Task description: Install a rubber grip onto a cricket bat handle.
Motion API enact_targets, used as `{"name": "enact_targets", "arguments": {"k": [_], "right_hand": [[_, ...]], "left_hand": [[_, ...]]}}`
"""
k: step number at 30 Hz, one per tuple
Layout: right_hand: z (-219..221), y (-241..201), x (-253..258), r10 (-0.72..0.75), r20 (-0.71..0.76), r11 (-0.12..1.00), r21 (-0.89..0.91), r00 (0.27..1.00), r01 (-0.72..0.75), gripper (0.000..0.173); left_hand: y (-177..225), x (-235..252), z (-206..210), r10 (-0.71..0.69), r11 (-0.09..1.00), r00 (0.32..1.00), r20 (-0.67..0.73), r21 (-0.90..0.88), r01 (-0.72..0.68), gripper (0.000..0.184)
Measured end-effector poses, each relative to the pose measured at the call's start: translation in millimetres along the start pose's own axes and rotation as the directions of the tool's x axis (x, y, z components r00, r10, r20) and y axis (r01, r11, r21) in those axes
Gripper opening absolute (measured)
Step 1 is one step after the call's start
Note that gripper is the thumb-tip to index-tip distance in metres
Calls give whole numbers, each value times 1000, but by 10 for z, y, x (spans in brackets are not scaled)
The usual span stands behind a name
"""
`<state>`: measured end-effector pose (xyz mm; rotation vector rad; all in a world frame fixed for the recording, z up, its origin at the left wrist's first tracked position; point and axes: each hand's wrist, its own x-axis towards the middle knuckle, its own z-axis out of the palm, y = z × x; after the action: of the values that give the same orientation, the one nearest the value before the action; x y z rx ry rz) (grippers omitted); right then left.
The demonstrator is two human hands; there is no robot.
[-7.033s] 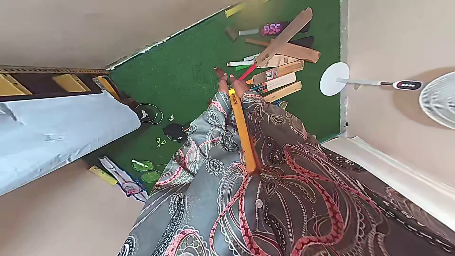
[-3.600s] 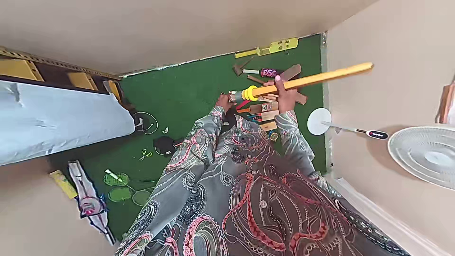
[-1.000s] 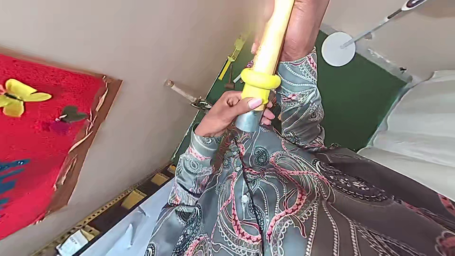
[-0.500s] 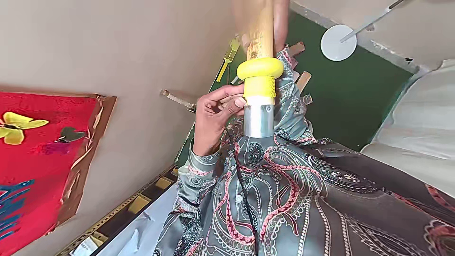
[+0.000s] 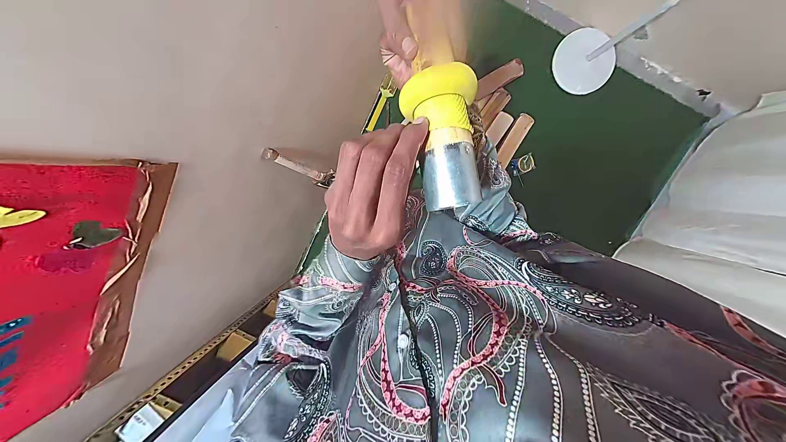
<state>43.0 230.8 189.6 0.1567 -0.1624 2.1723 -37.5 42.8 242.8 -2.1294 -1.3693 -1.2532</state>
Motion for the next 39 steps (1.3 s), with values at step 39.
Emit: {"name": "enact_targets", "arguments": {"k": [39], "right_hand": [[111,263,1,-23,-523,942,-297,852,-157,23]], "left_hand": [[-443,-87,-488,-461,415,713,529,-581,700,28]]}}
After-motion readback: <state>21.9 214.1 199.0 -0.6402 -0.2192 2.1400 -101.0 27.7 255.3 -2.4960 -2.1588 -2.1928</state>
